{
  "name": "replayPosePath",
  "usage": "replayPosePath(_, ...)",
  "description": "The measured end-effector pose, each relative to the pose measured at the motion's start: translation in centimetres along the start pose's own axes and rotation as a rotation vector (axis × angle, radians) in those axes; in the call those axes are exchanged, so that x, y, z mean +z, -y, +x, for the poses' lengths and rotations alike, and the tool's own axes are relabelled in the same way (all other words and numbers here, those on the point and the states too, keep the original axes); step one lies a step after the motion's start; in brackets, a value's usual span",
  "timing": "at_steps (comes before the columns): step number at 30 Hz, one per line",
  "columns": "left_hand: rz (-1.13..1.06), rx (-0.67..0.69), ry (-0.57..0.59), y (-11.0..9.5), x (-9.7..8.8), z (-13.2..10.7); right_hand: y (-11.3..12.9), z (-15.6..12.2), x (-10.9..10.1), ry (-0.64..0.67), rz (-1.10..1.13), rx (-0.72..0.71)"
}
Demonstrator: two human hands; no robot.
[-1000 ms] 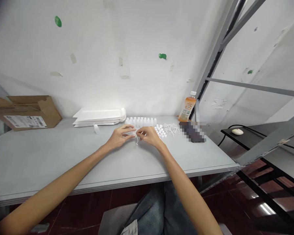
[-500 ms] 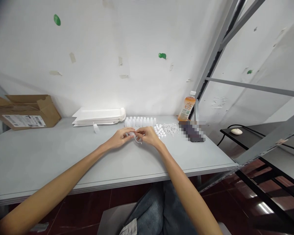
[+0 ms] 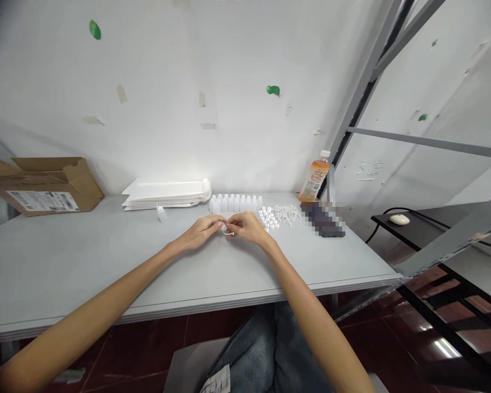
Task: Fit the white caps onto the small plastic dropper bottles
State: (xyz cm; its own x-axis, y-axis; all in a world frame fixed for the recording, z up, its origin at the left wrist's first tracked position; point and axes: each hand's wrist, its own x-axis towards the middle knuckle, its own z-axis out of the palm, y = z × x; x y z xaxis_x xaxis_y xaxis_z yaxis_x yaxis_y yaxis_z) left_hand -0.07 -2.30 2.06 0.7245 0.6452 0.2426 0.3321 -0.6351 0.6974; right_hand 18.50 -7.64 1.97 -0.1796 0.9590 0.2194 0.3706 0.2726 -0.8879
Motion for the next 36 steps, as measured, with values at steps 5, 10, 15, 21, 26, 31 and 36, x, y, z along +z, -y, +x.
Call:
replayPosePath(5, 0.013, -0.081, -0.049, -0.2, 0.3, 0.0, 0.1, 0.1, 0.5, -0.062, -0.117, -0.061)
replayPosePath(10, -0.238, -0.113, -0.028, -0.3, 0.6, 0.3, 0.2, 0.2, 0.4, -0.09, -0.069, -0.061)
replayPosePath(15, -0.694, -0.198, -0.044, -0.2, 0.3, 0.9, 0.7, 0.2, 0.3, -0.152, 0.145, -0.05)
replayPosePath(21, -0.869, -0.394, 0.055, -0.9, -0.1, 0.7, 0.7, 0.3, 0.8, -0.221, 0.101, -0.11)
replayPosePath(26, -0.87, -0.513, 0.114, -1.5, -0.1, 0.6, 0.4, 0.3, 0.8, -0.228, 0.024, -0.162)
replayPosePath(31, -0.867, -0.544, 0.079, -1.8, 0.0, 0.6, 0.4, 0.3, 1.0, -0.267, -0.006, -0.188)
replayPosePath(36, -0.839, -0.505, 0.063, -1.9, 0.2, 0.6, 0.5, 0.2, 1.3, -0.303, -0.109, -0.231)
